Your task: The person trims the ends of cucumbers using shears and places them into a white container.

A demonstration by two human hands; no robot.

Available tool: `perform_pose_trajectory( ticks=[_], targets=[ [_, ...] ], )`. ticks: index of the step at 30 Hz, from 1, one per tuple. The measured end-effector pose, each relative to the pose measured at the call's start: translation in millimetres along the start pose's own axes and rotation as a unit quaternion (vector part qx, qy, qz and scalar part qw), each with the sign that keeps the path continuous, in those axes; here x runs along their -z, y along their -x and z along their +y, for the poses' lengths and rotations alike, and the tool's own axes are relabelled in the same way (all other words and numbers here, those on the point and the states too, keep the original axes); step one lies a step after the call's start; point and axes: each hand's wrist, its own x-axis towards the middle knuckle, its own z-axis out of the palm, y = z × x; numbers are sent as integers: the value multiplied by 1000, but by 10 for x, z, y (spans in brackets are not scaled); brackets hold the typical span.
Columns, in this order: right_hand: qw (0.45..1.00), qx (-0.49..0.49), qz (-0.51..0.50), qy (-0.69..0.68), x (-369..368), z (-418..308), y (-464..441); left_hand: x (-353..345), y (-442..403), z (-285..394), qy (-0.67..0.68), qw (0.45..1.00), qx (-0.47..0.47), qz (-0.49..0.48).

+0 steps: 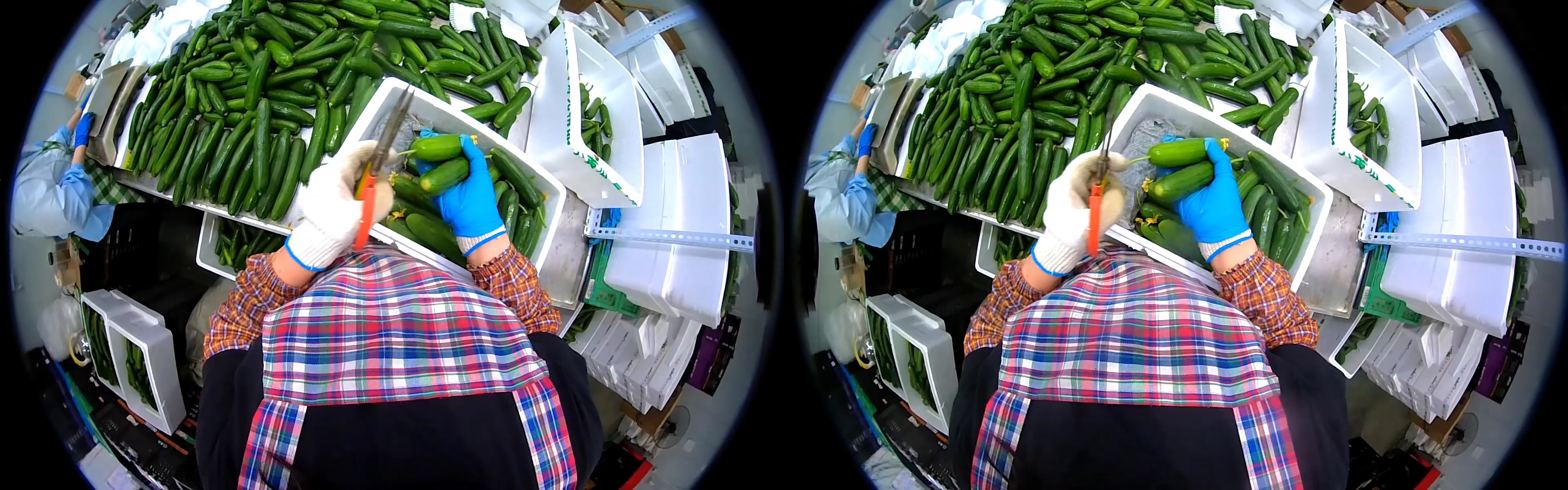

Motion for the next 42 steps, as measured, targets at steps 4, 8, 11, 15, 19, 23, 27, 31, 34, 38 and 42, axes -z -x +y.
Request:
perform_pose_trajectory(
  ticks=[4,8,11,15,19,23,27,31,34,38,42],
  targets=[
    [998,10,-1,-65,1,-81,42,176,71,-125,-215,974,-25,60],
    [995,9,-23,-100,-45,-105,92,255,51,-212,-377,915,-138,49],
    [994,-4,-25,-106,-76,-68,115,245,63,-191,-445,879,-166,35],
    [999,2,-6,-50,-88,1,118,205,37,-146,-446,877,-179,30],
    [1000,2,22,-14,-105,33,119,212,37,-133,-445,875,-188,20],
    [1000,-4,18,-17,-106,33,107,219,33,-128,-464,865,-190,25],
    [999,-4,26,-28,-109,55,92,220,33,-148,-458,865,-204,32],
    [1000,-8,-5,-14,-82,8,77,256,66,-189,-463,874,-149,11],
    [999,26,-2,24,-153,-20,132,280,74,-262,-413,906,-92,4],
    [920,171,17,351,-318,-27,332,279,83,-165,-154,987,36,23],
    [703,301,40,642,-242,-28,281,282,21,-68,-177,984,22,12]
  ],
)
